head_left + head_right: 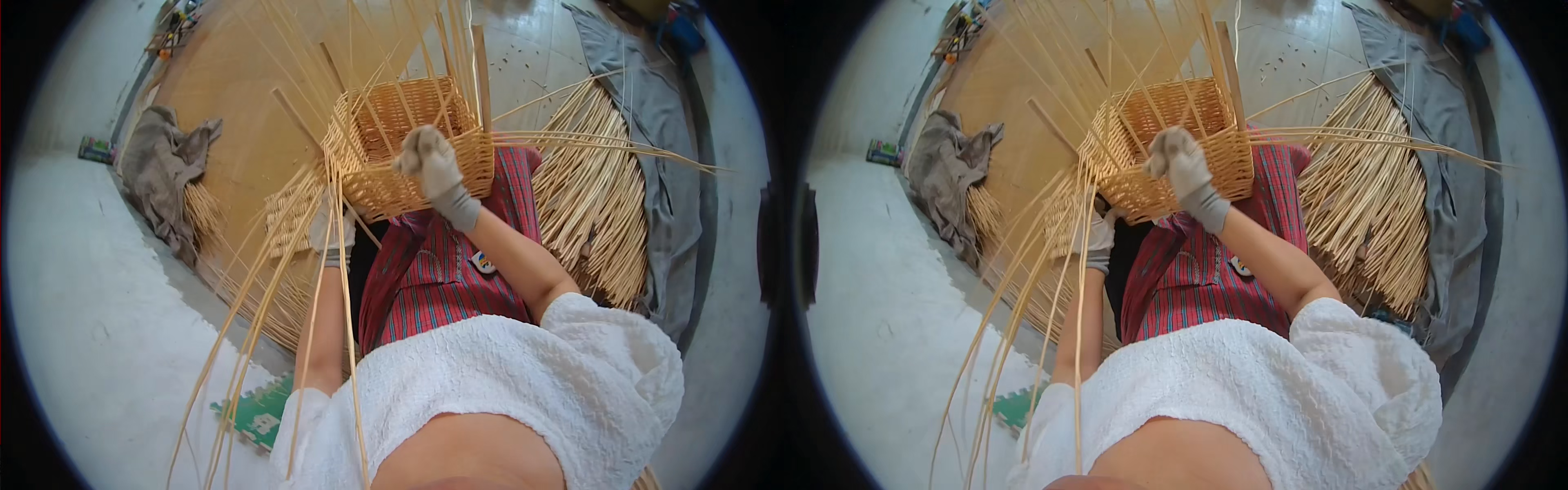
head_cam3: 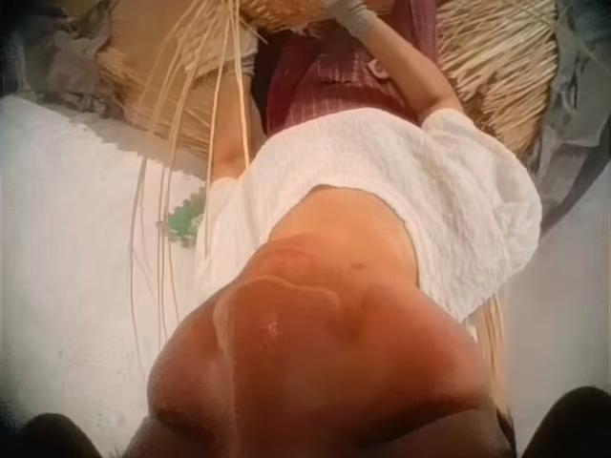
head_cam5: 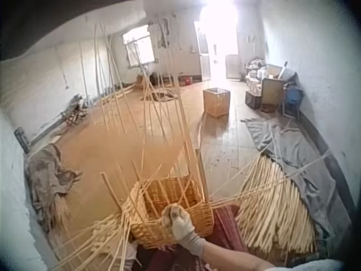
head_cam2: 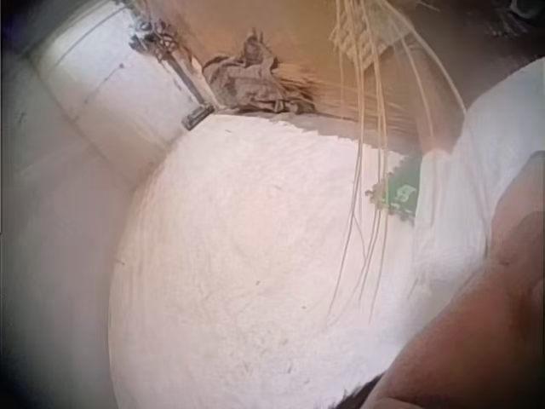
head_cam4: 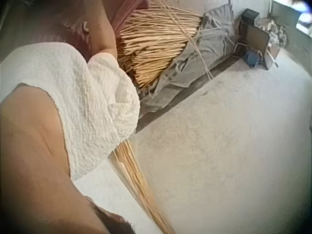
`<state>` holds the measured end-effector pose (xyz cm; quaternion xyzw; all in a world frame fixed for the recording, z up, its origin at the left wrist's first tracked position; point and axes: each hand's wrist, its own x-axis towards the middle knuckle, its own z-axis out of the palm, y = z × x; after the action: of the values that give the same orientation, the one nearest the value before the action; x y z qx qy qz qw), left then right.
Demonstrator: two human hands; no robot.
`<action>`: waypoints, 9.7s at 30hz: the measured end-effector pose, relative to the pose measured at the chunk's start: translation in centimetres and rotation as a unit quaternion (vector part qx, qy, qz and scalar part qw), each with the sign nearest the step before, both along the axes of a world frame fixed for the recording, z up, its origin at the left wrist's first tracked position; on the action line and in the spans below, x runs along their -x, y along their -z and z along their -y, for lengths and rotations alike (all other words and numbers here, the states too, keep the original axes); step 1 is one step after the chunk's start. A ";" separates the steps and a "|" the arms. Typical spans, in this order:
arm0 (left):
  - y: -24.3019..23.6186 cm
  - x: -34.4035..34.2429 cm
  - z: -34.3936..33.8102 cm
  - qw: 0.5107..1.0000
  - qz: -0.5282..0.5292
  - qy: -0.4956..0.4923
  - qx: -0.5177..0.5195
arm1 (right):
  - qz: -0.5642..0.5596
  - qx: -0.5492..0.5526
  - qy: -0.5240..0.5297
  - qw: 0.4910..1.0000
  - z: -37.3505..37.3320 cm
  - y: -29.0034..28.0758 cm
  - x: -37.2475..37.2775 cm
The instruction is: The person weaves a basket by hand, interlacing thin bamboo strips through a vertical frame. They manipulate the strips to form a tight weave, occasionally adjusting the basket's position and checking the alignment of the materials.
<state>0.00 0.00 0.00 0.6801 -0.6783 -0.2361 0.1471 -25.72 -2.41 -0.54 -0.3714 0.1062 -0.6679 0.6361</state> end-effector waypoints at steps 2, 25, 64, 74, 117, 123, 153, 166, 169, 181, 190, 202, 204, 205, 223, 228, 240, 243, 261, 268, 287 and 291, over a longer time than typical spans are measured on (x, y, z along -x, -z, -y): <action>0.8 0.2 -1.8 0.996 0.009 -0.013 0.090 | -0.057 -0.105 0.151 0.981 -1.5 -0.9 0.0; -4.7 10.2 4.4 0.883 -0.455 -0.065 -0.096 | -0.239 -0.143 0.239 0.930 -2.5 -4.4 4.1; -1.9 1.8 -4.5 0.794 -0.498 -0.231 0.262 | -0.613 0.075 0.101 0.780 -8.4 -5.2 -1.0; -11.7 1.3 -5.7 0.993 -0.084 0.040 0.070 | -0.576 0.486 -0.064 0.654 -10.0 -11.9 -9.4; 4.8 4.2 5.6 0.771 -0.601 -0.201 0.068 | -0.161 0.022 0.194 0.967 3.5 -7.1 2.5; 0.1 8.1 -0.8 0.709 -0.627 -0.299 0.123 | -0.312 -0.150 0.216 0.913 -4.4 -2.7 9.2; -5.8 22.3 4.8 0.983 -0.131 0.113 0.067 | -0.668 0.130 0.415 0.603 6.7 -14.6 11.8; 1.4 21.5 0.8 0.677 -0.725 0.119 -0.048 | -0.567 0.037 0.345 0.747 -7.6 -8.6 4.8; 3.1 19.3 1.8 0.642 -0.763 0.072 -0.030 | -0.467 0.044 0.365 0.804 -4.2 -10.3 4.6; -12.2 23.5 10.1 0.827 -0.537 0.111 0.123 | -0.756 -0.103 0.418 0.493 0.2 -7.0 9.1; -4.9 16.2 -0.6 0.874 -0.364 0.246 0.208 | -0.670 -0.143 0.448 0.575 0.0 -9.0 8.8; 0.7 0.9 -0.7 0.969 0.058 -0.018 0.238 | -0.481 -0.222 0.161 0.833 8.6 -9.3 -10.2; -0.1 1.4 -0.4 0.969 0.043 -0.019 0.243 | -0.460 -0.260 0.144 0.836 9.8 -8.4 -10.4; -0.1 1.8 -0.3 0.968 0.047 -0.017 0.248 | -0.432 -0.237 0.160 0.856 10.5 -6.4 -10.1; -0.9 1.4 1.4 0.999 -0.012 -0.008 0.045 | -0.437 -0.020 0.285 0.853 6.1 -9.5 -8.7; 0.3 1.3 1.0 0.989 -0.004 0.009 0.148 | -0.351 0.186 0.464 0.792 5.1 -10.1 -8.4; 0.0 2.4 0.5 0.940 -0.289 -0.020 0.180 | -0.060 -0.132 0.087 0.986 0.3 -2.6 2.3; -1.8 4.7 -1.1 0.924 -0.028 0.125 0.360 | -0.191 -0.220 0.147 0.946 -1.8 -3.1 4.3; -4.8 9.9 4.3 0.895 -0.440 -0.066 -0.034 | -0.204 -0.096 0.205 0.952 -2.2 -1.4 6.3; -4.5 10.6 5.2 0.951 -0.299 -0.068 0.026 | -0.269 -0.077 0.238 0.930 -4.6 -7.3 3.8; -4.1 16.2 7.3 0.985 -0.124 0.115 -0.035 | -0.489 -0.167 0.358 0.778 -6.0 -8.7 12.1; -7.0 16.2 3.5 0.929 -0.363 0.031 -0.070 | -0.603 -0.276 0.193 0.724 -6.5 -12.2 6.8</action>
<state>-16.22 -3.50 7.03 0.5353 -0.5808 -0.5179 0.3283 -32.55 4.12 11.64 -0.4756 0.7160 -0.3528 0.3698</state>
